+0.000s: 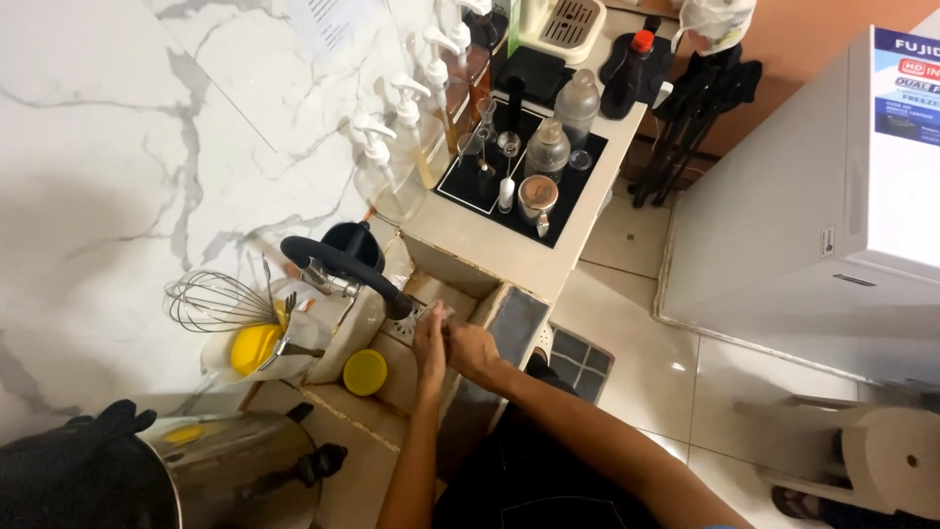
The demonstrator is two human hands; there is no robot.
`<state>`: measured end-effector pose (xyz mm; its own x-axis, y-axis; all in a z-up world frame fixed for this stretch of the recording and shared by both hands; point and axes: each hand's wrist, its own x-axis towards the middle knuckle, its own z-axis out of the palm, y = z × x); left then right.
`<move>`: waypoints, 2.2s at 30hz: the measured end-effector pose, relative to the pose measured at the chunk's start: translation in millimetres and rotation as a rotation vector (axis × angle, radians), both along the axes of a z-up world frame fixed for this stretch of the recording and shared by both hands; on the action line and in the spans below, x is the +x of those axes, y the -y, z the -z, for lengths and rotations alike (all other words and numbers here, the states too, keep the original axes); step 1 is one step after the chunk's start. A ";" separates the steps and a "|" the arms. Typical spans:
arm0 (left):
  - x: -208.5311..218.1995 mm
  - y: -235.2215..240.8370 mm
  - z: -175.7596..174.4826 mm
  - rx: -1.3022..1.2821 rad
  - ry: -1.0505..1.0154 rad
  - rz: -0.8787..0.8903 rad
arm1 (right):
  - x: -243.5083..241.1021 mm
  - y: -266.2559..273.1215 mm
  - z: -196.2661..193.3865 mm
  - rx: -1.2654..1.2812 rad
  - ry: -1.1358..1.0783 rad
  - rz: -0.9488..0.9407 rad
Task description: Prepare a cold coffee beverage by mixing ingredients, serving it to another person, and then cleaning the preparation area and tools.
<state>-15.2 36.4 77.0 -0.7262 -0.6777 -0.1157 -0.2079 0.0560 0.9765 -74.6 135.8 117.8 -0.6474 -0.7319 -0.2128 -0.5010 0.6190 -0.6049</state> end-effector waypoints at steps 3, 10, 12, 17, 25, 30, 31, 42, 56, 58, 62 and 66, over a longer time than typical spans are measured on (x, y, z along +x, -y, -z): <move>-1.0 -4.2 -12.4 0.152 -0.006 -0.046 | 0.5 -1.4 -6.7 -0.011 0.029 0.040; -1.7 6.4 30.7 0.981 -0.347 -0.108 | 0.2 -7.9 -11.6 -0.082 0.183 0.127; -3.0 7.0 25.3 1.032 -0.342 -0.103 | 1.3 -10.5 -15.5 -0.053 0.184 0.141; -8.7 15.6 38.9 0.612 -0.053 0.018 | -5.9 -11.8 2.6 -0.132 0.196 0.170; 13.9 55.3 63.2 0.178 -0.212 -0.491 | -35.1 -9.7 79.9 -0.249 0.690 0.124; 30.0 64.8 93.1 0.377 -0.329 -0.610 | -26.7 -6.7 26.4 -0.316 0.914 0.077; 31.8 62.3 92.7 0.328 -0.222 -0.576 | -25.1 -6.5 12.6 -0.308 0.897 0.080; 36.8 33.9 68.9 0.444 -0.005 -0.289 | -19.6 -2.3 -15.4 -0.395 1.158 0.186; 43.2 39.9 67.0 1.215 -0.349 -0.296 | -21.5 9.8 -0.2 -0.269 0.730 -0.033; 42.8 38.8 46.4 1.231 -0.438 -0.299 | -21.2 9.2 0.3 -0.289 0.593 -0.099; 46.2 41.7 50.7 1.263 -0.552 -0.300 | -16.6 3.0 -16.8 -0.268 0.383 -0.166; 52.7 49.4 106.5 1.259 -0.612 -0.314 | -16.5 0.9 -20.6 -0.164 0.382 -0.147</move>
